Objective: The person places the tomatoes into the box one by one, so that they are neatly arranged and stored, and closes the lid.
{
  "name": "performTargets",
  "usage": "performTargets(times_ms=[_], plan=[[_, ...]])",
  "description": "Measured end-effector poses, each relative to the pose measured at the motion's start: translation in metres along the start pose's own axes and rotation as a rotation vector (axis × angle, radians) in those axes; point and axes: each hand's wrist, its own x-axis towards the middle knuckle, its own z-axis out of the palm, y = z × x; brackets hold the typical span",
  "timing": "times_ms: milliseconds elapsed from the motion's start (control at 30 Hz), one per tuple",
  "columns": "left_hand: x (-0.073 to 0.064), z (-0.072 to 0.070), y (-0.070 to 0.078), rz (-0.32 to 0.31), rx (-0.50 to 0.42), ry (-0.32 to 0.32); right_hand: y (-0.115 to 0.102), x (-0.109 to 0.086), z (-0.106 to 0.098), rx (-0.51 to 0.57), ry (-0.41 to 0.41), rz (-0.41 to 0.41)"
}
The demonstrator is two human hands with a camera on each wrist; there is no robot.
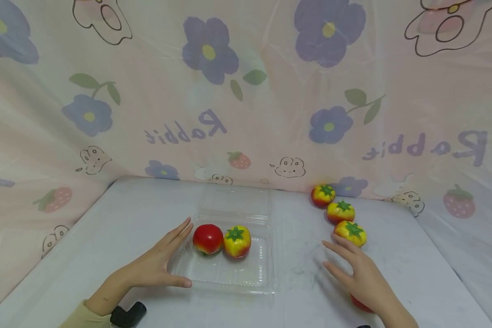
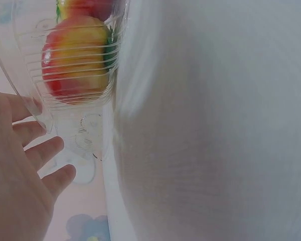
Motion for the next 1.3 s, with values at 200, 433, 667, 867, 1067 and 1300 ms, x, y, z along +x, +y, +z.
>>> performTargets(times_ms=[200, 433, 667, 867, 1067, 1300], plan=[[0.000, -0.001, 0.000, 0.000, 0.002, -0.004, 0.006, -0.005, -0.008, -0.043, -0.120, 0.106], [0.001, -0.001, 0.000, 0.002, 0.001, -0.003, 0.014, -0.005, -0.014, -0.070, -0.220, 0.182], [0.001, 0.000, -0.001, -0.002, -0.006, -0.004, 0.025, -0.005, -0.020, -0.095, -0.315, 0.214], [0.001, 0.001, 0.000, 0.002, -0.003, 0.003, 0.031, -0.007, -0.024, -0.091, -0.401, 0.269], [0.001, 0.000, 0.000, -0.011, -0.010, -0.003, 0.034, -0.009, -0.028, -0.106, -0.472, 0.328], [0.001, 0.000, 0.000, -0.024, -0.021, -0.009, 0.036, -0.012, -0.027, -0.119, -0.526, 0.361]])
